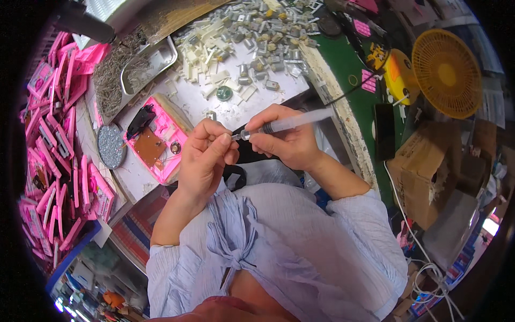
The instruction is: Assembling components into a pink plastic toy housing, including soldering wires and applying adhesive.
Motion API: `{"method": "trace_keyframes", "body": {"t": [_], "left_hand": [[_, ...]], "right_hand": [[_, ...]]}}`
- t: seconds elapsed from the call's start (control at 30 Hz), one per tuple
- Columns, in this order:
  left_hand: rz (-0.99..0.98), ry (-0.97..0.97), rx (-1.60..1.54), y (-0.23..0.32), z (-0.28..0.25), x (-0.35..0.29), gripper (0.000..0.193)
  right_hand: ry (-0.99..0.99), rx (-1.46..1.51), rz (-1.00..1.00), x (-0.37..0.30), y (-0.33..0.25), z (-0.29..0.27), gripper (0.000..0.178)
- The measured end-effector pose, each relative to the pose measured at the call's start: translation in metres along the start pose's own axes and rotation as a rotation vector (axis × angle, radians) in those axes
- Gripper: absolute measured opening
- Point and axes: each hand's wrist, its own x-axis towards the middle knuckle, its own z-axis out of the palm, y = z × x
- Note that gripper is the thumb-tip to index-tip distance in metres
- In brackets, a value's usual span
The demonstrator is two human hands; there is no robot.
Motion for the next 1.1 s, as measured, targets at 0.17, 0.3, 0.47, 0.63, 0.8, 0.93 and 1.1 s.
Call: {"method": "trace_keyframes", "body": {"t": [0.17, 0.3, 0.47, 0.63, 0.8, 0.93, 1.1], "left_hand": [[0.003, -0.132, 0.284, -0.008, 0.009, 0.012, 0.020], [0.251, -0.220, 0.497, -0.004, 0.003, 0.011, 0.083], [0.185, -0.185, 0.569, -0.002, -0.012, -0.005, 0.063], [0.122, -0.179, 0.542, -0.006, -0.016, -0.018, 0.051], [0.297, 0.115, 0.658, 0.016, -0.053, -0.047, 0.037], [0.391, 0.452, 0.788, 0.020, -0.086, -0.069, 0.017], [0.445, 0.410, 1.108, 0.015, -0.080, -0.057, 0.009]], "right_hand": [[0.085, -0.052, -0.030, -0.019, -0.019, -0.014, 0.017], [0.541, -0.258, -0.489, -0.056, -0.063, -0.079, 0.013], [1.011, -0.379, -0.416, -0.083, -0.085, -0.161, 0.017], [0.937, 0.366, -0.261, -0.028, -0.044, -0.218, 0.021], [0.846, 0.579, -0.069, -0.052, -0.025, -0.217, 0.021], [0.883, -0.036, -0.251, -0.077, -0.042, -0.141, 0.017], [0.307, -1.039, -0.129, -0.008, -0.006, -0.025, 0.012]]}}
